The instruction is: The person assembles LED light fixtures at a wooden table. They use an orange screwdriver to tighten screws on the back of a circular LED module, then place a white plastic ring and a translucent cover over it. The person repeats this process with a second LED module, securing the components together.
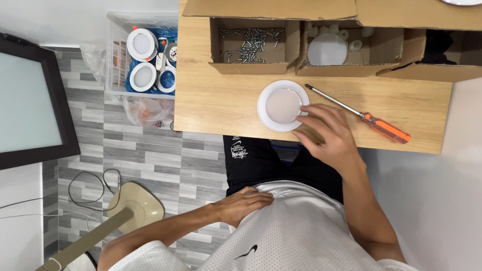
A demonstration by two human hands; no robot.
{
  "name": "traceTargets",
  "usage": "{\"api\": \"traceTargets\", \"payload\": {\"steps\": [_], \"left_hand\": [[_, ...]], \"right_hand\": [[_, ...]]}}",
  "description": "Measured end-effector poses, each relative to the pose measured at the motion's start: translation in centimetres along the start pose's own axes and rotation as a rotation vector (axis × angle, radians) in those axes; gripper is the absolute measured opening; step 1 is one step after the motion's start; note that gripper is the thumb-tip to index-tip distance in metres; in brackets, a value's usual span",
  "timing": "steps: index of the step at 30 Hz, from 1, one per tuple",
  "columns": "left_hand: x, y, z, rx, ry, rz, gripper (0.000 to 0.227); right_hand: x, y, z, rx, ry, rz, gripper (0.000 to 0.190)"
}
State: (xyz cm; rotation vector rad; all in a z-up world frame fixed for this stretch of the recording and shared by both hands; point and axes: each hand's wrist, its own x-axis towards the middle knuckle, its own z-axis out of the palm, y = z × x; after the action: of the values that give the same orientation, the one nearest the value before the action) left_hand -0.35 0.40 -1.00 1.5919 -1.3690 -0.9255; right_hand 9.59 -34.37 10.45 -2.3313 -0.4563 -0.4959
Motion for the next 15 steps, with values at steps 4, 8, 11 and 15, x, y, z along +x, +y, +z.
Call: {"api": "traceTargets", "payload": {"steps": [4, 8, 11, 15], "left_hand": [[-0.6, 0.2, 0.1, -0.065, 0.088, -0.021, 0.044], [-1.0, -0.3, 0.1, -0.087, 0.087, -0.026, 0.045], [-1.1, -0.5, -0.3, -0.078, 0.082, -0.014, 0.043], [-0.1, -0.7, -1.6, 0.153, 0.126, 0.074, 0.049]], "right_hand": [[1.6, -0.1, 1.7, -0.137, -0.092, -0.057, 0.037], [1.9, 0.7, 3.0, -0.189, -0.119, -0.090, 0.040], [1.7, 1.3, 3.7, -0.150, -0.088, -0.109, 0.019], [1.1, 1.5, 3.7, 0.023, 0.023, -0.067, 0.006]]}}
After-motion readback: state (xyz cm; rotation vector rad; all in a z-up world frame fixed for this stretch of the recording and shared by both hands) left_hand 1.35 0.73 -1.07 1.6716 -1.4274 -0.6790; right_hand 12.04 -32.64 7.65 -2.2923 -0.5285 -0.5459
